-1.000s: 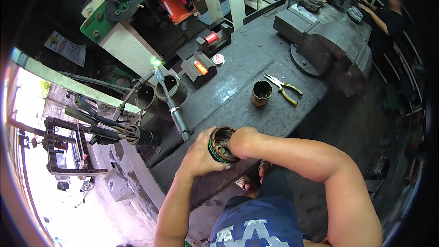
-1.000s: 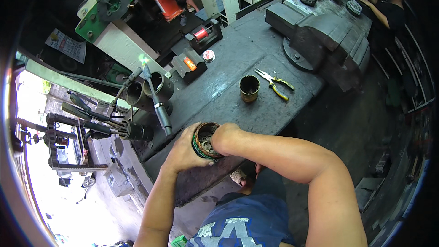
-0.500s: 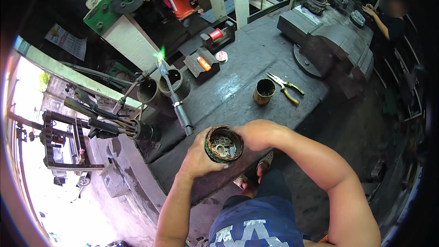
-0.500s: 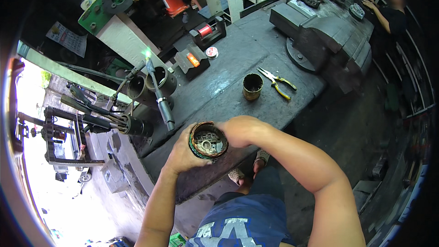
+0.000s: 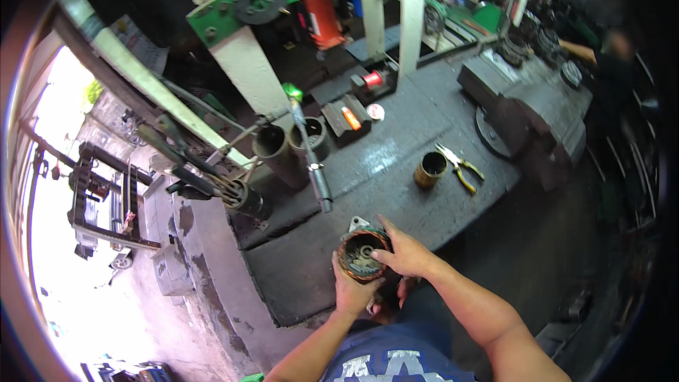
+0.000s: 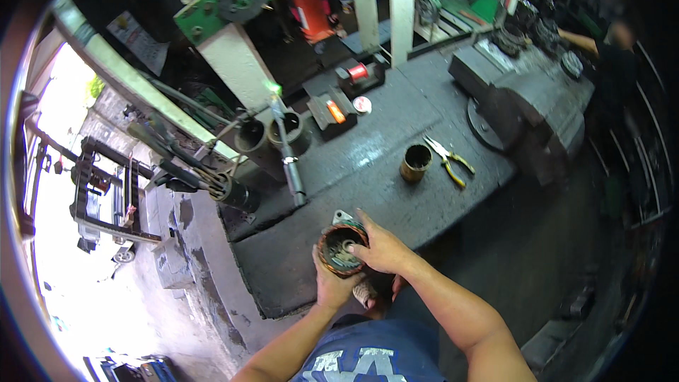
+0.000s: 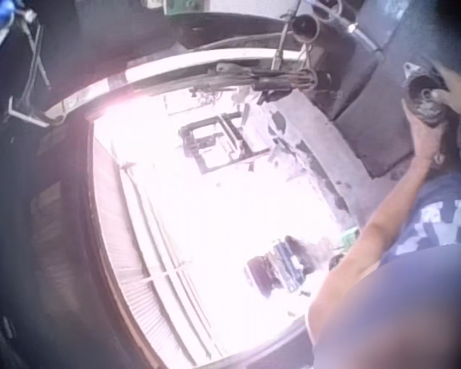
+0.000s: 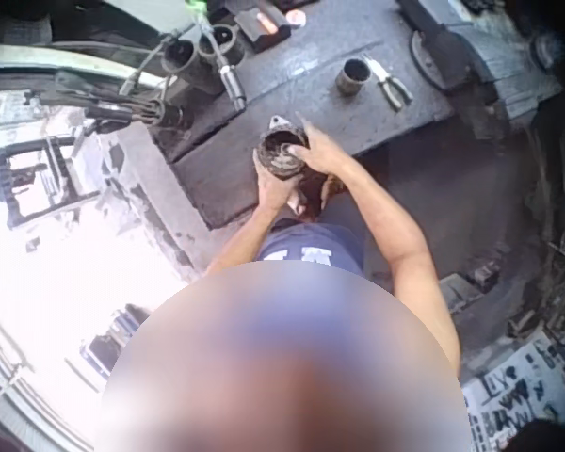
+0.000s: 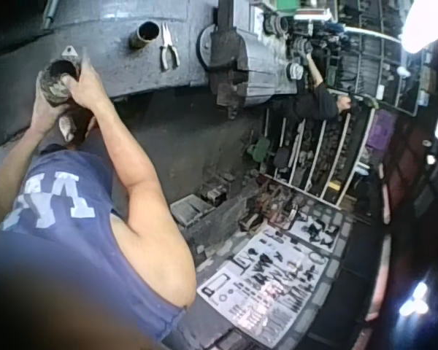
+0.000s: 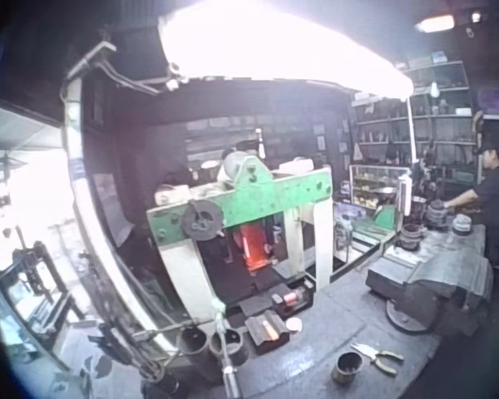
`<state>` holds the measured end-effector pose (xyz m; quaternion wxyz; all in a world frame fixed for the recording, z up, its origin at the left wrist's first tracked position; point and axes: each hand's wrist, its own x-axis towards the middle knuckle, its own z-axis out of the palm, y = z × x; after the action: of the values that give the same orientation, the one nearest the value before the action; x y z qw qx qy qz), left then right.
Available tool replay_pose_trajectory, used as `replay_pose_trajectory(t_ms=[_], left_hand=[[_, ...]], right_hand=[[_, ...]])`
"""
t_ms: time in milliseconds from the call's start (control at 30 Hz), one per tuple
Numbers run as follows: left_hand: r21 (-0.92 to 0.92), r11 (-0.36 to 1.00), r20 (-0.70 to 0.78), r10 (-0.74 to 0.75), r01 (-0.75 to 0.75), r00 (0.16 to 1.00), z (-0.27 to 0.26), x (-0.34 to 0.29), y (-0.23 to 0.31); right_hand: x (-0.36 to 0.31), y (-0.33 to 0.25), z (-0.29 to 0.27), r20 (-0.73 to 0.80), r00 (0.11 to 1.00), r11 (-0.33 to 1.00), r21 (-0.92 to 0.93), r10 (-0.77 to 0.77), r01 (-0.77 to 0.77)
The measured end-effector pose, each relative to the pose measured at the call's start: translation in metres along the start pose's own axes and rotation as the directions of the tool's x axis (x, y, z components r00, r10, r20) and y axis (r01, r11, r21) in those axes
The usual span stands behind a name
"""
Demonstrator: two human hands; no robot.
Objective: The person uses pliers and a screwdriver to remove and adjust internal components of a cylindrical electrical part on a workbench. They repeatedly scrape and reposition parts inside the housing while holding the component steady.
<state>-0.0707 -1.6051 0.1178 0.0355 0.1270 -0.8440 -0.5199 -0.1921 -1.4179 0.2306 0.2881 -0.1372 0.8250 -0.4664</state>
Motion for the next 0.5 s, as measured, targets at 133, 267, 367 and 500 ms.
replay_pose_trajectory(t_ms=[133, 267, 367, 500], left_hand=[[0.124, 0.992, 0.040, -0.028, 0.023, 0.999, -0.004, -0.008, 0.005], [0.155, 0.987, 0.083, -0.050, 0.037, 0.995, -0.021, 0.000, 0.014], [0.141, 0.987, 0.127, -0.095, 0.077, 0.987, -0.037, -0.001, 0.019], [0.157, 0.983, 0.186, -0.121, 0.092, 0.975, -0.054, -0.013, 0.015]], right_hand=[[0.032, -0.028, -0.011, -0.256, 0.966, 0.991, 0.135, 0.034, 0.000], [0.074, -0.084, -0.009, -0.166, 0.977, 0.665, 0.746, 0.135, 0.034], [0.110, -0.122, -0.003, 0.164, 0.983, 0.463, 0.867, 0.083, -0.183], [0.141, -0.137, 0.008, 0.145, 0.976, 0.527, 0.824, 0.159, -0.208]])
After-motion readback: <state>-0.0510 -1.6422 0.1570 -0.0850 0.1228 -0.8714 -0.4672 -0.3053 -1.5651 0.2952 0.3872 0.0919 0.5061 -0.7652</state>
